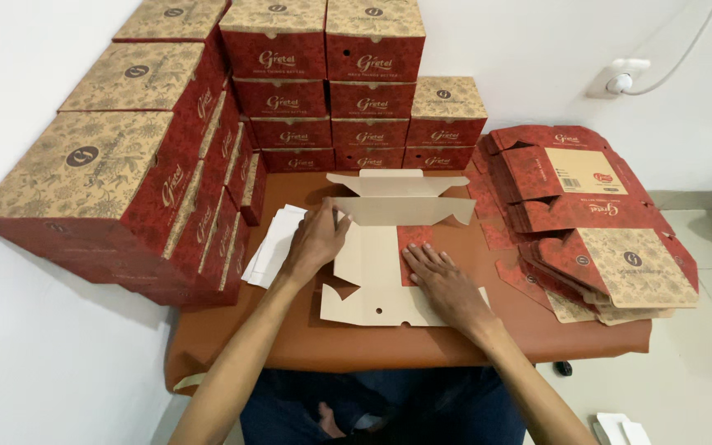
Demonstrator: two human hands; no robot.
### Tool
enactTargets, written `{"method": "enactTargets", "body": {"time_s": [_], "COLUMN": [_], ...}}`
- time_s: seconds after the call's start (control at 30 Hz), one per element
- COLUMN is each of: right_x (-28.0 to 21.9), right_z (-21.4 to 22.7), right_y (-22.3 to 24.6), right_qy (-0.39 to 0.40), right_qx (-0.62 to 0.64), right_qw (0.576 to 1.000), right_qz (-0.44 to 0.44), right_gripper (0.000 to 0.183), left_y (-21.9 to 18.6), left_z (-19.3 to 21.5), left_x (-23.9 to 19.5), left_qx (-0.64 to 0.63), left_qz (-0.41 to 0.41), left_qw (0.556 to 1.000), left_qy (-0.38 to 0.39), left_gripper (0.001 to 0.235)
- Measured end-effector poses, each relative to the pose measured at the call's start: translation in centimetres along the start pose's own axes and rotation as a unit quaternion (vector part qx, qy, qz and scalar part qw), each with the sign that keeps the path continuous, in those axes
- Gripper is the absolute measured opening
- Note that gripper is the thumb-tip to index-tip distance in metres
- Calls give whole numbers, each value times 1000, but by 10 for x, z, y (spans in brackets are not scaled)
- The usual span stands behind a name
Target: The person assembles flat-packed cardboard boxes by folding the flaps and tucking the tabs into slots to form a three-dimensional shape. They repeat this process for multiple boxes, stacking the finished ones on the table.
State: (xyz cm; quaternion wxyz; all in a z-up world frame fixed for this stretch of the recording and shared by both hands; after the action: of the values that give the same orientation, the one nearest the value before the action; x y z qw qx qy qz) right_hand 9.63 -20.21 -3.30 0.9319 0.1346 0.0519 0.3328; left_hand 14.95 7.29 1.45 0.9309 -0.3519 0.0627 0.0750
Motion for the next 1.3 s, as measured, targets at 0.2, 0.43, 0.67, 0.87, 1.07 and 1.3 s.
{"method": "enactTargets", "body": {"time_s": [0.2, 0.43, 0.67, 0.87, 1.07, 1.3], "right_x": [-1, -3, -7, -6, 17, -23], "right_z": [0, -5, 20, 48, 53, 73], "right_y": [2, -2, 0, -39, -87, -55], "right_qy": [-10, -18, -45, -403, -288, -302], "right_qx": [4, 12, 60, -121, -21, -2], "right_qw": [1000, 1000, 997, 905, 952, 945], "right_qz": [-3, 10, 14, -65, -102, -124], "right_gripper": [53, 53, 51, 20, 60, 40], "left_y": [-53, -38, -28, -13, 20, -14], "left_z": [-3, -77, -78, -71, -70, 1], "left_x": [-78, -71, -73, -82, -66, -78], "left_qx": [-18, 273, 140, 140, 100, -82], "left_qz": [-102, -130, -155, -166, -121, -116], "left_qw": [990, 947, 978, 975, 987, 990], "left_qy": [92, 110, 21, -47, -41, -9], "left_gripper": [51, 68, 89, 73, 66, 49]}}
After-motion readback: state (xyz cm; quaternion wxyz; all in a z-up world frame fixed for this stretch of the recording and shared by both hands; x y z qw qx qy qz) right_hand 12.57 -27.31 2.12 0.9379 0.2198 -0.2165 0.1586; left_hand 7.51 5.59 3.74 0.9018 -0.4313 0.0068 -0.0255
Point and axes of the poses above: each hand's wrist, its own x-axis towards the middle knuckle, its own z-axis out of the back of the hand, y = z × x, the point moved 1 cm from there along x, towards the middle knuckle, and after that the axes turned 10 degrees about z, right-handed, at the moved point
